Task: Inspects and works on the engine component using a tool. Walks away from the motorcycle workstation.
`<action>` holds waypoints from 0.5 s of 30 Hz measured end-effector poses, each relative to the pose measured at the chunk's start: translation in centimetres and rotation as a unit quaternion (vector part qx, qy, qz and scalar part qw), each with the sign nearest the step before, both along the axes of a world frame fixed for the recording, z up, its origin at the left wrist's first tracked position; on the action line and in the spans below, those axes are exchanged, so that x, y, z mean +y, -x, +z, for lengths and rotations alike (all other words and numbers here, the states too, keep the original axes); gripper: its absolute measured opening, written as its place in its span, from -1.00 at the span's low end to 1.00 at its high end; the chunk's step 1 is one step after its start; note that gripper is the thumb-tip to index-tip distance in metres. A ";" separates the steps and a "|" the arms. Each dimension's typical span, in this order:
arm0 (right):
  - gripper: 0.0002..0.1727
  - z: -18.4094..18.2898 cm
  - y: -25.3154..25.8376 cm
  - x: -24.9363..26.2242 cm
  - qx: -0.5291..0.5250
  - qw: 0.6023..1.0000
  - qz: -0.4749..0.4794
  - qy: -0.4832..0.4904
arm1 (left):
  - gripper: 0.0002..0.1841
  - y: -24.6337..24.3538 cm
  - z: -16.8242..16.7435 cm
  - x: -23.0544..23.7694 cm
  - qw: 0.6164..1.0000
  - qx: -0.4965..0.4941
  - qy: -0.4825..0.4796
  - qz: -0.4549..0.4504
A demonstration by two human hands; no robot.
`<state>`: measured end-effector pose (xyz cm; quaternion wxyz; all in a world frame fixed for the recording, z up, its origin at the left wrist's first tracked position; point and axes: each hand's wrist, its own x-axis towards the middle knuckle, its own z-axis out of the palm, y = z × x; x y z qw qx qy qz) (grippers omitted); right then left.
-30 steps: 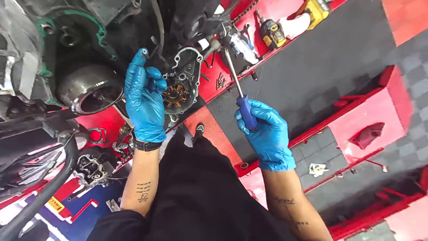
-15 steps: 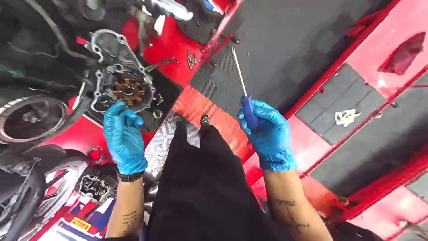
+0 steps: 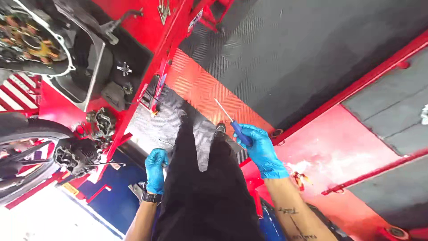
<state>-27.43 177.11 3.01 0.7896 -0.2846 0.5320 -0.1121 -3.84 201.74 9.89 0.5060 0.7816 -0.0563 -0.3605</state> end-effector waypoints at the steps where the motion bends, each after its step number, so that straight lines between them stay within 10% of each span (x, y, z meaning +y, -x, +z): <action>1: -0.65 -1.5 1.6 0.5 0.011 1.000 0.001 -0.009 | -0.75 1.2 -1.0 -0.2 1.000 -0.001 -0.026 -0.015; 8: -0.67 -14.3 7.4 3.0 0.026 0.998 -0.003 -0.064 | -0.75 2.8 -14.4 -0.6 0.965 0.012 -0.198 -0.169; 15: -0.70 -33.2 4.4 -0.4 -0.035 0.997 0.072 0.014 | -0.40 -1.5 -40.9 -3.0 0.827 0.015 -0.363 -0.428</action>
